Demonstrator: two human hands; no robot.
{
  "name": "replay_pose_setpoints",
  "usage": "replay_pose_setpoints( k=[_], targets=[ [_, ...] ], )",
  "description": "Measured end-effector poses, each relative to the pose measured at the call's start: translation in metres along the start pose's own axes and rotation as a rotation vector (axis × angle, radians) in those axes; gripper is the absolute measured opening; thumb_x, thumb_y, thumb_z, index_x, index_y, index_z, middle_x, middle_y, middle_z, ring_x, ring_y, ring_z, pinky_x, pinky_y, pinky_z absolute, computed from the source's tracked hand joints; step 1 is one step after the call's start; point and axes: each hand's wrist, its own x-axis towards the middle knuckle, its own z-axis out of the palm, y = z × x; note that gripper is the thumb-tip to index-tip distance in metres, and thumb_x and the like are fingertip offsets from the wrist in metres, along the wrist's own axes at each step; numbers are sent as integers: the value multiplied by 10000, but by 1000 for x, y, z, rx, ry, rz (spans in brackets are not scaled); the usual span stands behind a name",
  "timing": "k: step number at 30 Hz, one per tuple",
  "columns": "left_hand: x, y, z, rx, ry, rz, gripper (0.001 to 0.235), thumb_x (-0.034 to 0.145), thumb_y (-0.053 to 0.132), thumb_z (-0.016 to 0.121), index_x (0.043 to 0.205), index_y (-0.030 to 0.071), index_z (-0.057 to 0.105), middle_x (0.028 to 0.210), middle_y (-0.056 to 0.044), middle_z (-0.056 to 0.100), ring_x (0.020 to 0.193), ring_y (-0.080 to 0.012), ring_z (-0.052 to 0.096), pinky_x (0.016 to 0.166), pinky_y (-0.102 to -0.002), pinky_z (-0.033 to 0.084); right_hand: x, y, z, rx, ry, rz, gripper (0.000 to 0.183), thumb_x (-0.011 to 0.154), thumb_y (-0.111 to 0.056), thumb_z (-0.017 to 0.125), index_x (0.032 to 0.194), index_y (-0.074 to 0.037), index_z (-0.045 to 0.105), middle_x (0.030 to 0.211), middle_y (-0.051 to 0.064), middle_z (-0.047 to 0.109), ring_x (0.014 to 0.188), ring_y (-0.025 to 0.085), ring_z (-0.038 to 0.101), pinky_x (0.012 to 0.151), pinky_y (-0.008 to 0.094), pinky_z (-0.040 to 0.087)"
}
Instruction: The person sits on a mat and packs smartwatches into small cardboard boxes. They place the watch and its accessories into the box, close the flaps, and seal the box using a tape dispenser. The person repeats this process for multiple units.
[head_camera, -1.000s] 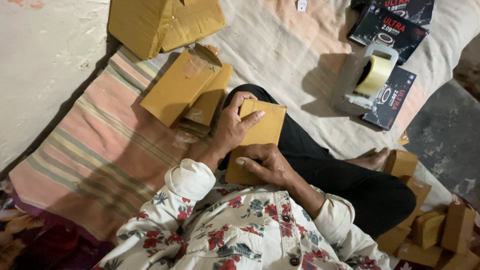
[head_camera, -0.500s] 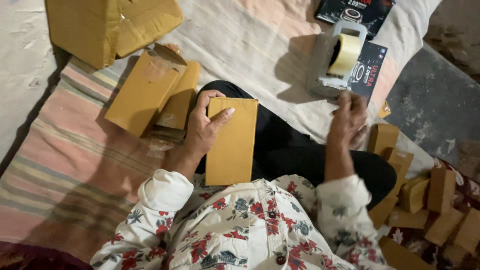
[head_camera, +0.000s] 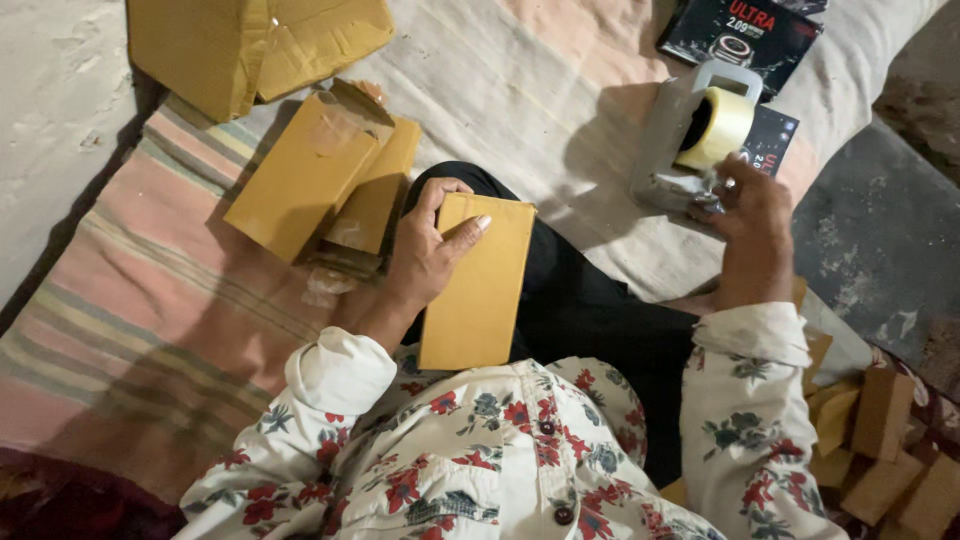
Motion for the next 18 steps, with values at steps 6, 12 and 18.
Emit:
replay_pose_setpoints(
  k=[6, 12, 18],
  targets=[
    [2, 2, 0, 82, 27, 31, 327, 940, 135, 775, 1186, 57, 575, 987, -84, 681, 869, -150, 663, 800, -315, 561, -30, 2, 8, -20, 64, -45, 177, 910, -88, 771, 1040, -6, 684, 834, 43, 532, 745, 226, 608, 884, 689, 595],
    [-1, 0, 1, 51, 14, -6, 320, 961, 141, 761, 1200, 53, 568, 1002, -73, 671, 879, -152, 649, 805, -314, 557, -64, 33, 8, 71, 153, -8, 232, 898, -97, 755, 1080, 29, 683, 852, 102, 568, 764, 276, 607, 884, 692, 547],
    [-1, -3, 2, 49, 29, 44, 321, 963, 129, 760, 1210, 52, 570, 1049, -71, 651, 933, -146, 629, 854, -311, 548, -67, 63, -4, 305, -167, -57, 237, 977, -117, 664, 1144, 49, 640, 1059, 206, 608, 1016, 406, 635, 1044, 677, 523]
  ],
)
